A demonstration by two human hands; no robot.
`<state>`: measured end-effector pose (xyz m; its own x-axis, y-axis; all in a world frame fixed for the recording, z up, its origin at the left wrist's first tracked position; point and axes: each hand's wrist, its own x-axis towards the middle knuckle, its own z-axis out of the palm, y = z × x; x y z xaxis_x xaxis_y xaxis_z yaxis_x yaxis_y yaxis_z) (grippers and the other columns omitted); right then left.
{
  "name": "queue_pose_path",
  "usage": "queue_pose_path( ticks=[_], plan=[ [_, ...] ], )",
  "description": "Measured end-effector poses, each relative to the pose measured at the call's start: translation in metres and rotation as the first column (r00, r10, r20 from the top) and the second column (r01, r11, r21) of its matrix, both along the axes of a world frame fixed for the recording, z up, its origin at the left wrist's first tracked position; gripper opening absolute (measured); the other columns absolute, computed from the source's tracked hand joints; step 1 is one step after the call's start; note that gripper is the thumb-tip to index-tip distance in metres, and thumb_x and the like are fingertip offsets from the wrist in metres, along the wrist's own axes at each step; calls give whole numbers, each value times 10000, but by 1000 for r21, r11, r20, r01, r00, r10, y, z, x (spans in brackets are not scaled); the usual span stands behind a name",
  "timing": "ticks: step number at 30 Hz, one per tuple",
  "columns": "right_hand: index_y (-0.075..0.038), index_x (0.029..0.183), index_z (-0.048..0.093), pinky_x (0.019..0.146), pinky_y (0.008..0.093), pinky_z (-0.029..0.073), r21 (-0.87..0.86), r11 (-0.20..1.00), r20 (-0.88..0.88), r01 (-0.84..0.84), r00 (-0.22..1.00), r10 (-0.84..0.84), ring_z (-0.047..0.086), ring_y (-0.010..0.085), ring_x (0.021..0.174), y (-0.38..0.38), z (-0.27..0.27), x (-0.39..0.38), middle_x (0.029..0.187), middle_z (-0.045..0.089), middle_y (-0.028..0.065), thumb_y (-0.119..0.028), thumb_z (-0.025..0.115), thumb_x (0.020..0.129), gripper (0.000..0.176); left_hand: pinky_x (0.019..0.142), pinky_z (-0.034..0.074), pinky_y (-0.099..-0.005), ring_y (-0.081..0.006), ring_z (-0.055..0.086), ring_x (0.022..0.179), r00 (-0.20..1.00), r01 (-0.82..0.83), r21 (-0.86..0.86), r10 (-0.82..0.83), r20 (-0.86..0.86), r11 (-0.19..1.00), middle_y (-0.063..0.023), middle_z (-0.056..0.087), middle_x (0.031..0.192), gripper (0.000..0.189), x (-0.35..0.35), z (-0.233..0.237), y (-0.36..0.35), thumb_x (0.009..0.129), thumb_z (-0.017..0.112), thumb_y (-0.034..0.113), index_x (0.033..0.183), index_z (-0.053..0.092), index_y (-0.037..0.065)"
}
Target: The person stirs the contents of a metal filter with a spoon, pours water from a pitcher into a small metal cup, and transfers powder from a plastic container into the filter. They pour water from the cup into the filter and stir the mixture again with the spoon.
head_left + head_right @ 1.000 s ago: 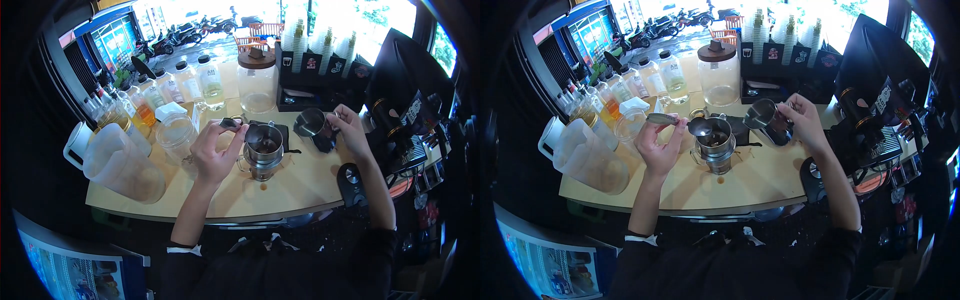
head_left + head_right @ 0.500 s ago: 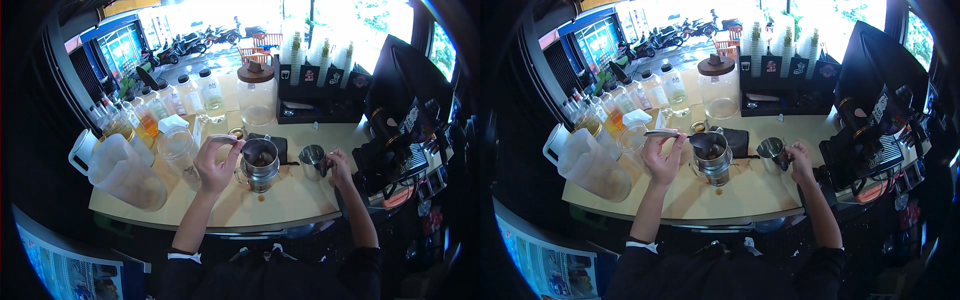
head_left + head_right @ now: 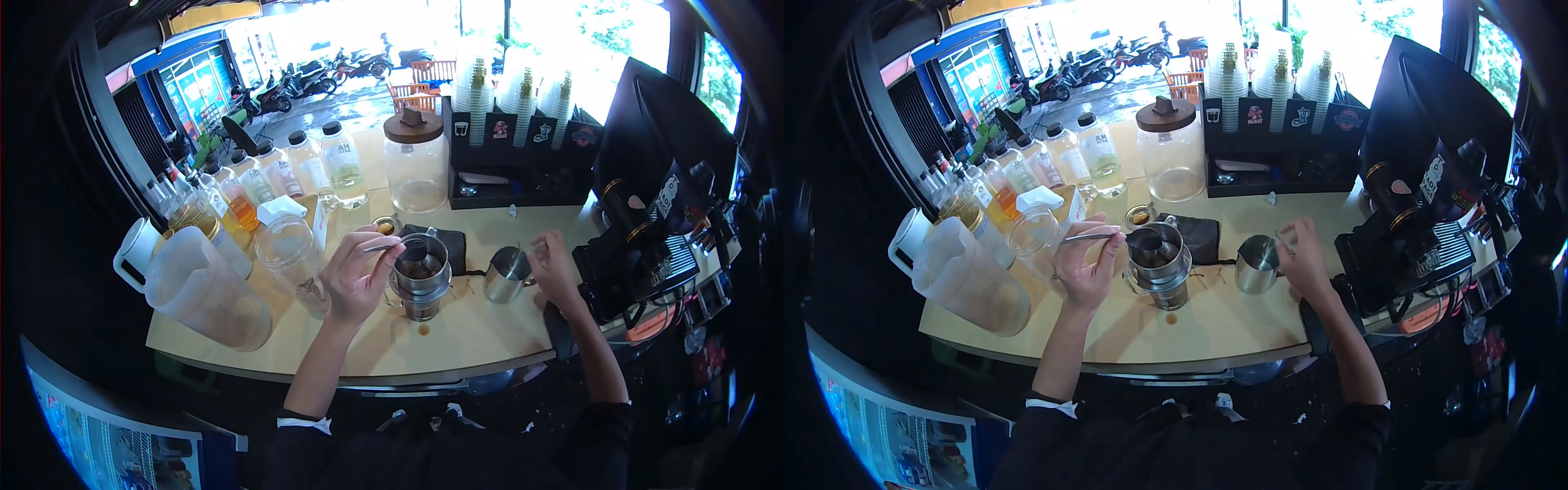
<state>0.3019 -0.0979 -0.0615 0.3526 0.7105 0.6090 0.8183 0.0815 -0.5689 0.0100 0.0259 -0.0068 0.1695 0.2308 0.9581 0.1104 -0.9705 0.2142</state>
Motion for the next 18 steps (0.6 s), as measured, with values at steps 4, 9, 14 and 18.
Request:
queue_pose_path(
  ticks=[4,9,14,18],
  plan=[
    [-21,1030,553,624,250,428,47,905,125,-423,901,414,505,190,704,-3,78,-62,995,538,84,-49,665,796,260,788,516,-357,-209,628,769,994,47,121,-35,-103,991,-44,631,813,215,8,10,-1,713,745,33,907,667,79],
    [-29,1107,594,672,323,485,58,759,94,-648,761,642,593,214,822,4,124,-123,1015,580,99,-10,634,812,298,907,457,-416,-208,615,805,949,75,158,-22,-315,985,-46,625,835,243,15,12,-6,717,757,117,932,656,67],
    [-5,1005,604,669,343,499,121,732,236,-670,736,635,618,275,809,22,114,-121,933,594,118,19,606,821,186,916,445,-401,-247,600,930,970,9,10,-7,-244,1000,-88,620,959,442,3,7,-7,682,799,239,1040,614,58],
    [3,931,591,646,335,499,112,771,221,-627,772,596,622,289,748,19,106,-116,873,608,117,35,612,808,129,933,428,-373,-235,573,1016,961,78,-392,-174,-215,917,-111,586,1075,679,-9,-11,-4,601,846,333,1142,553,48]
  ],
)
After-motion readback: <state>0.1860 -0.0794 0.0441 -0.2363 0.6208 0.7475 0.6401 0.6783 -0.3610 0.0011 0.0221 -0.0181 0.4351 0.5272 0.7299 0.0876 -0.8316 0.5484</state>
